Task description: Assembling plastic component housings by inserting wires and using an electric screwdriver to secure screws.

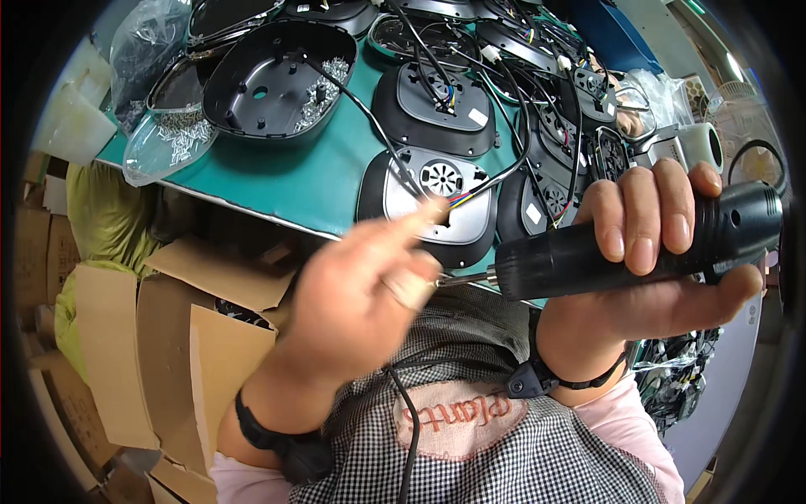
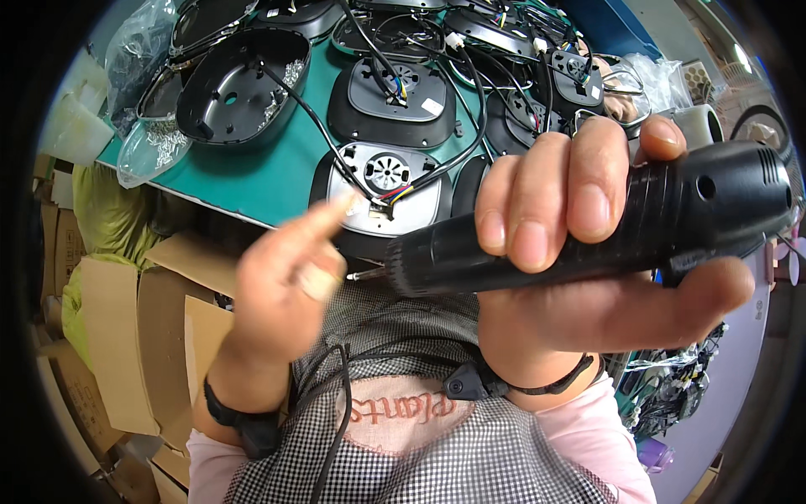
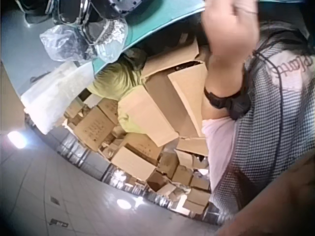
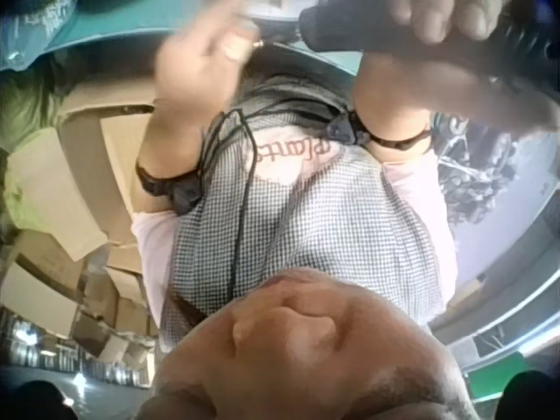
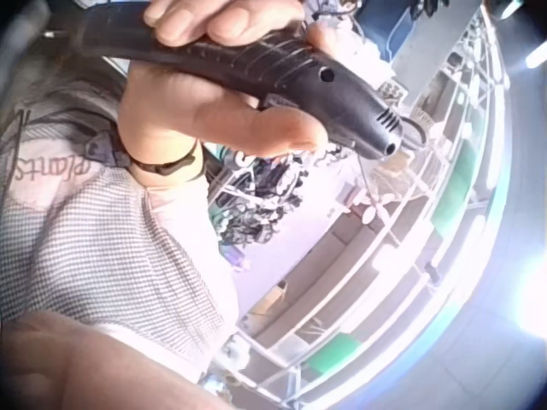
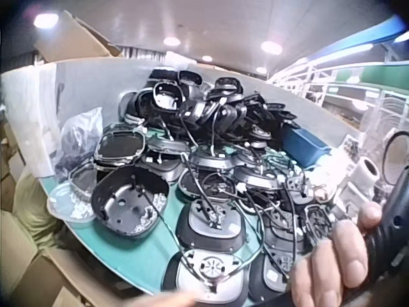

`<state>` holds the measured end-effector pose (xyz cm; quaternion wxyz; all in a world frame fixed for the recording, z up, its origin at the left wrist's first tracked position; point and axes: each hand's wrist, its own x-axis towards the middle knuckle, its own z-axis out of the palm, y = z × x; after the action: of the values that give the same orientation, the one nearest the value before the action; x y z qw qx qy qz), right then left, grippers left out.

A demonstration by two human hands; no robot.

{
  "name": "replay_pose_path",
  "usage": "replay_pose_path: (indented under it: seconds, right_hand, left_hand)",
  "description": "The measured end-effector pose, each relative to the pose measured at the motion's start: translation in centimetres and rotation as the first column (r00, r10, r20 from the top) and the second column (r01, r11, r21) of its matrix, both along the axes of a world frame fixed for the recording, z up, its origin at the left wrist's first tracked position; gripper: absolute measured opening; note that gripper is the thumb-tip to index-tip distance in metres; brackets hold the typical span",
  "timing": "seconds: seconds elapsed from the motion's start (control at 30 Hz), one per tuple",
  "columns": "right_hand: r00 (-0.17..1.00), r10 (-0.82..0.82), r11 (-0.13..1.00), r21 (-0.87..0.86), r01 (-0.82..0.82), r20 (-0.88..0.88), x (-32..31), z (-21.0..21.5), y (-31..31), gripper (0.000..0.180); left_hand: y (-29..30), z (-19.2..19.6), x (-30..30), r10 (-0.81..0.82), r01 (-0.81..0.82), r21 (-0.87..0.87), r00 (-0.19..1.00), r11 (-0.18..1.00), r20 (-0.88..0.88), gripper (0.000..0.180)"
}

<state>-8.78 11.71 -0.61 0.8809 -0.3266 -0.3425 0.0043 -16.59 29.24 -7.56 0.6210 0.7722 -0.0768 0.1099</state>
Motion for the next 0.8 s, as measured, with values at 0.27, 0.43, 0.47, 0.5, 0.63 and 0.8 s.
replay_pose_path:
  seconds: [0.27, 0.43, 0.47, 0.5, 0.63, 0.8]
  right_hand:
    - [0.979, 0.039, 0.985, -0.173, -0.003, 0.202, -0.6, -1.9, 2.6, 0.071]
    - [0.957, 0.008, 0.959, -0.273, 0.075, 0.29, -0.1, -3.9, 3.7, 0.075]
    - [0.959, -0.011, 0.94, -0.325, 0.107, 0.283, -0.2, -4.0, 3.8, 0.075]
    - [0.96, 0.003, 0.941, -0.326, 0.092, 0.281, -0.2, -4.1, 4.0, 0.075]
    - [0.977, -0.054, 0.879, -0.454, 0.144, 0.206, -1.1, -3.6, 4.9, 0.071]
    - [0.948, 0.143, 0.903, -0.43, -0.007, 0.285, 0.0, -4.0, 5.5, 0.068]
  left_hand:
    - [3.1, -3.1, 2.8, 0.054, -0.027, 0.426, 0.997, 0.904, -0.052, 0.027]
    - [3.2, -3.5, 3.1, 0.056, -0.048, 0.422, 0.998, 0.905, -0.006, 0.025]
    - [3.1, -3.6, 3.2, 0.045, -0.044, 0.422, 0.999, 0.905, 0.008, 0.025]
    - [3.2, -3.7, 3.1, 0.06, -0.057, 0.422, 0.998, 0.905, 0.005, 0.025]
    - [3.4, -3.9, 2.9, 0.068, -0.056, 0.398, 0.998, 0.916, -0.017, 0.026]
    - [3.4, -4.1, 3.0, 0.067, -0.069, 0.448, 0.998, 0.891, 0.02, 0.02]
